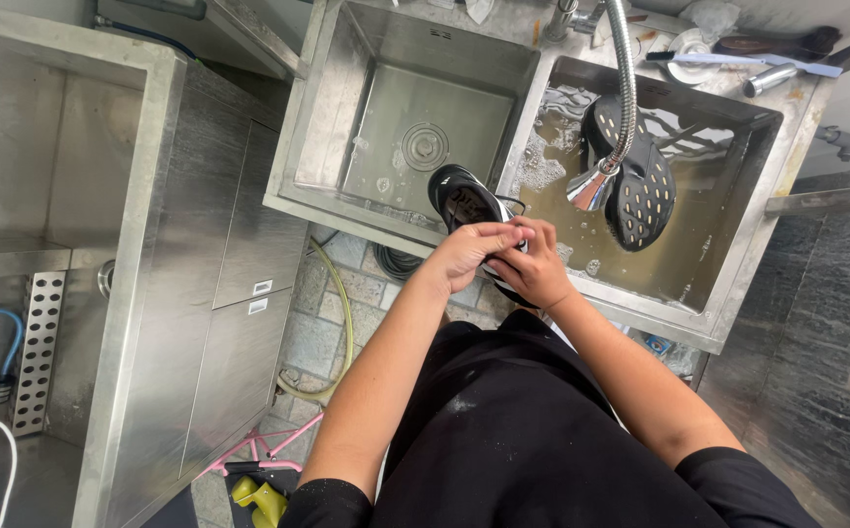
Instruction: The person cleans a pair of black sneakers at a sink, rinsing them under running water and unlacing them.
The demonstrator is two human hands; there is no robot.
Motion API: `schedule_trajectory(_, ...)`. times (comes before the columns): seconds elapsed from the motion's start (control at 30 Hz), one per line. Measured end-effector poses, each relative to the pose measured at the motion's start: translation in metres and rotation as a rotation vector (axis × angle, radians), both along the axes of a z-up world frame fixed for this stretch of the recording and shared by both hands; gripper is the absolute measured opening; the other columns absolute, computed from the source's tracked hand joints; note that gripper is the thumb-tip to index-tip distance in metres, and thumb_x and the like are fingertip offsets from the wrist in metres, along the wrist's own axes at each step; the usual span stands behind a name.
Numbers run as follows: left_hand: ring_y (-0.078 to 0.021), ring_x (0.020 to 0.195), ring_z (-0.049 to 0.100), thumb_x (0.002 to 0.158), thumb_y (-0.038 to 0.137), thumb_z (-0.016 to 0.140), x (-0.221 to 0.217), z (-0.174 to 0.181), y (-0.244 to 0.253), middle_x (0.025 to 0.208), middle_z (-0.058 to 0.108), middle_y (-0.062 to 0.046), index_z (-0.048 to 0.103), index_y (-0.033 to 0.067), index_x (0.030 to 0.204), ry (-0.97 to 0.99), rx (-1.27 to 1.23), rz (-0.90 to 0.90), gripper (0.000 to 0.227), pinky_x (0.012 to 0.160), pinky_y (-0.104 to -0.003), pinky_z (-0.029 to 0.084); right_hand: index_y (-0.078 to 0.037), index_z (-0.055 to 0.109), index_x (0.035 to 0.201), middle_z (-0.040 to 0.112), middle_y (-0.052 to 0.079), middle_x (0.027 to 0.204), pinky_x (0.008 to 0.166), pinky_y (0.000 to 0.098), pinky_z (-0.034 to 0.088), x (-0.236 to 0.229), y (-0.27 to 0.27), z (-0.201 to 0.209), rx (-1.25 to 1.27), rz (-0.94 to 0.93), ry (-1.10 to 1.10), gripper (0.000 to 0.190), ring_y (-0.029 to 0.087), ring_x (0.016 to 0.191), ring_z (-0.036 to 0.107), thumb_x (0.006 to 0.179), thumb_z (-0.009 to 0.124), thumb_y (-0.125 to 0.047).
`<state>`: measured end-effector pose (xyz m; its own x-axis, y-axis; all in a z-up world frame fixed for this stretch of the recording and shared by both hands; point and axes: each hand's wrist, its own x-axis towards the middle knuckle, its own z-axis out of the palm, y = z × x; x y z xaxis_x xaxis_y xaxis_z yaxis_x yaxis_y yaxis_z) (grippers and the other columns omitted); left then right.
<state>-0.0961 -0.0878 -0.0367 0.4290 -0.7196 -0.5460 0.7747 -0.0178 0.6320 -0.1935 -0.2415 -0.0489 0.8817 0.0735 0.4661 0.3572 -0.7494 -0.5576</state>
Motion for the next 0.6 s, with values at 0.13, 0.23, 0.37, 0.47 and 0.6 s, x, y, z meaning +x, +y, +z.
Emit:
schedule_trajectory(0.13,-0.0144,0.119,0.063,0.093,0.03,0.074,-0.001,0.002,0.002,0.114,0.078,-0.006,0.079,0.0061,0.116,-0.19,0.135,-0.097,0.033,0.108,-0.032,0.04,-0.005,0.07,0.103,0.057,0.014,0.131,0.105,0.0464,0.044,0.005,-0.002,0.002,0.086,-0.05,0.068,0.019,0.036,0.122,0.048,0.087,0.077,-0.011)
schedule_trajectory(0.23,-0.017,0.116,0.064,0.092,0.03,0.075,0.002,0.002,0.003,0.113,0.078,-0.007,0.078,0.006,0.116,-0.125,0.137,-0.056,0.034,0.107,-0.035,0.044,-0.004,0.067,0.101,0.056,0.015,0.133,0.104,0.0465,0.044,0.008,-0.003,0.01,0.148,-0.078,0.042,0.019,0.037,0.12,0.048,0.085,0.076,-0.01)
schedule_trajectory(0.37,-0.0167,0.117,0.063,0.094,0.028,0.073,0.002,0.002,0.004,0.115,0.077,-0.005,0.077,0.0058,0.118,0.005,0.053,-0.021,0.033,0.107,-0.036,0.043,-0.002,0.068,0.101,0.054,0.018,0.132,0.1,0.05,0.042,0.011,0.01,0.014,0.151,0.032,-0.019,0.025,0.041,0.119,0.046,0.08,0.078,-0.012)
schedule_trajectory(0.47,-0.0133,0.118,0.064,0.097,0.026,0.071,0.001,0.006,0.004,0.116,0.077,-0.005,0.077,0.0048,0.12,-0.101,0.083,-0.046,0.032,0.108,-0.031,0.041,-0.002,0.065,0.102,0.055,0.017,0.133,0.101,0.0473,0.045,0.011,0.017,0.003,0.306,-0.055,0.039,0.016,0.033,0.115,0.05,0.087,0.07,-0.004)
schedule_trajectory(0.6,-0.0137,0.105,0.069,0.095,0.022,0.069,-0.003,0.017,0.006,0.108,0.08,-0.005,0.079,0.0071,0.116,-0.428,0.266,0.004,0.027,0.098,-0.03,0.05,-0.002,0.055,0.111,0.056,0.011,0.13,0.087,0.0345,0.054,0.012,0.011,-0.03,0.861,-0.373,0.085,0.011,0.017,0.097,0.063,0.105,0.052,-0.01)
